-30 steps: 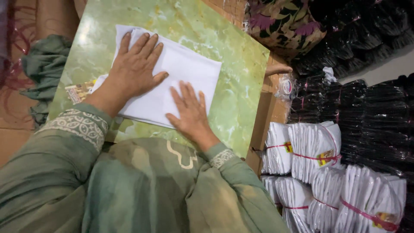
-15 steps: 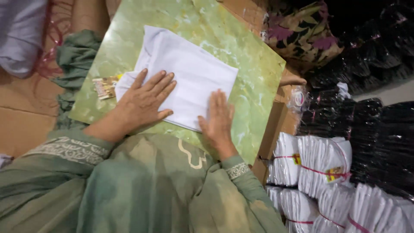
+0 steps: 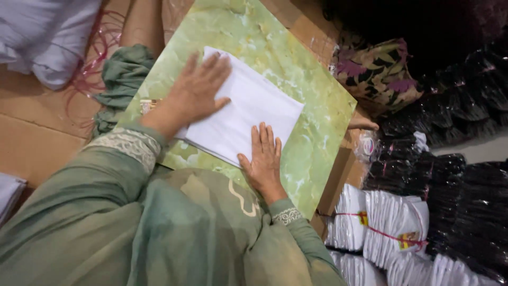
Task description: Folding white t-shirts using a cardboard template
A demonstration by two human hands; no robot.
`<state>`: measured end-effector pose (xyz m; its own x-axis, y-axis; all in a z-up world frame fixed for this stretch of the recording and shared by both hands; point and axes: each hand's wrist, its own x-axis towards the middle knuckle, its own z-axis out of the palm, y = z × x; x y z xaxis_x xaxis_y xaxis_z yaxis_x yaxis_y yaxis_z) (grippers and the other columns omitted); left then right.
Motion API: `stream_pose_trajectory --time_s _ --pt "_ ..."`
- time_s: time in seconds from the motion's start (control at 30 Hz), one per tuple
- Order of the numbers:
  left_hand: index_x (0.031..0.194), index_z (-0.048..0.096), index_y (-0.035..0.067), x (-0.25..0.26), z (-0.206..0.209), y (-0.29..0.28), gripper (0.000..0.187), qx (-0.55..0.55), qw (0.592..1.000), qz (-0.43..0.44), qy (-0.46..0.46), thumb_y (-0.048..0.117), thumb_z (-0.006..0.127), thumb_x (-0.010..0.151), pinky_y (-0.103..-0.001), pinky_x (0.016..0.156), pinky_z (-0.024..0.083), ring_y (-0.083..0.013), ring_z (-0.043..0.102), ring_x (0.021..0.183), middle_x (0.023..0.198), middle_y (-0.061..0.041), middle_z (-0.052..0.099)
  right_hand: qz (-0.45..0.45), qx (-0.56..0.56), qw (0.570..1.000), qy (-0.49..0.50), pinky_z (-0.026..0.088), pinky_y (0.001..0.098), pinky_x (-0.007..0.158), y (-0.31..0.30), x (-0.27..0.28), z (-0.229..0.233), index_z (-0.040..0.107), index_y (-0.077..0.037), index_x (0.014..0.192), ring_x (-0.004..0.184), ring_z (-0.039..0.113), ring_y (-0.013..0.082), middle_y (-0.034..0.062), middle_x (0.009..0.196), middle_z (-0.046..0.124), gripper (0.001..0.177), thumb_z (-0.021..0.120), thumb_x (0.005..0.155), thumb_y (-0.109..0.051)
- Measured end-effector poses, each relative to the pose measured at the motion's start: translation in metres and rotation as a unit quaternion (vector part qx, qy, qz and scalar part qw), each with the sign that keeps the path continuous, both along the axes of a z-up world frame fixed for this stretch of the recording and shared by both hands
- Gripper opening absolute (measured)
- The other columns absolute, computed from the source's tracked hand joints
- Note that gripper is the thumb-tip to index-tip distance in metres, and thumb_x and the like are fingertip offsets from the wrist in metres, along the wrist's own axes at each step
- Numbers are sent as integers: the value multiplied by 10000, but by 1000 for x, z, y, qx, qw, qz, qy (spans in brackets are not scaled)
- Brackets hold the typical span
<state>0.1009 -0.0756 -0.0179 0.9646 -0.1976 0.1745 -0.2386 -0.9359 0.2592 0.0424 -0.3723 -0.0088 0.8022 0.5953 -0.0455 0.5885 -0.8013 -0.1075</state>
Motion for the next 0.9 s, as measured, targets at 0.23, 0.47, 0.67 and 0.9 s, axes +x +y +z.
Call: stream_pose_trajectory --time_s 0.23,0.47,0.67,0.9 --pt "1521 540 70 -37 5 44 816 -23 992 114 38 688 473 992 -605 1241 145 -306 255 1583 1639 -167 444 -5 22 1000 2 129 615 1223 2 -4 5 272 -101 1637 1576 173 386 194 1706 207 869 400 994 -670" --pt "1295 640 100 -42 3 28 639 -70 990 89 85 615 611 918 -502 834 540 -333 599 1161 1195 -99 603 -10 40 999 3 127 608 1226 5 -5 9 297 -96 1628 1577 184 376 189 1699 232 862 424 990 -661" --pt "1597 295 101 -28 34 32 929 -331 905 145 223 505 723 879 -589 896 528 -415 711 1045 1012 -98 732 -12 54 998 1 122 611 1227 1 -4 4 296 -113 1631 1580 182 370 176 1704 228 861 432 984 -663" --pt "1605 203 217 -28 23 48 774 -635 666 250 302 454 545 952 -386 803 498 -177 662 966 1700 -106 258 -20 58 998 13 98 593 1261 7 -8 15 277 -108 1633 1606 145 329 126 1723 199 786 412 1014 -572"
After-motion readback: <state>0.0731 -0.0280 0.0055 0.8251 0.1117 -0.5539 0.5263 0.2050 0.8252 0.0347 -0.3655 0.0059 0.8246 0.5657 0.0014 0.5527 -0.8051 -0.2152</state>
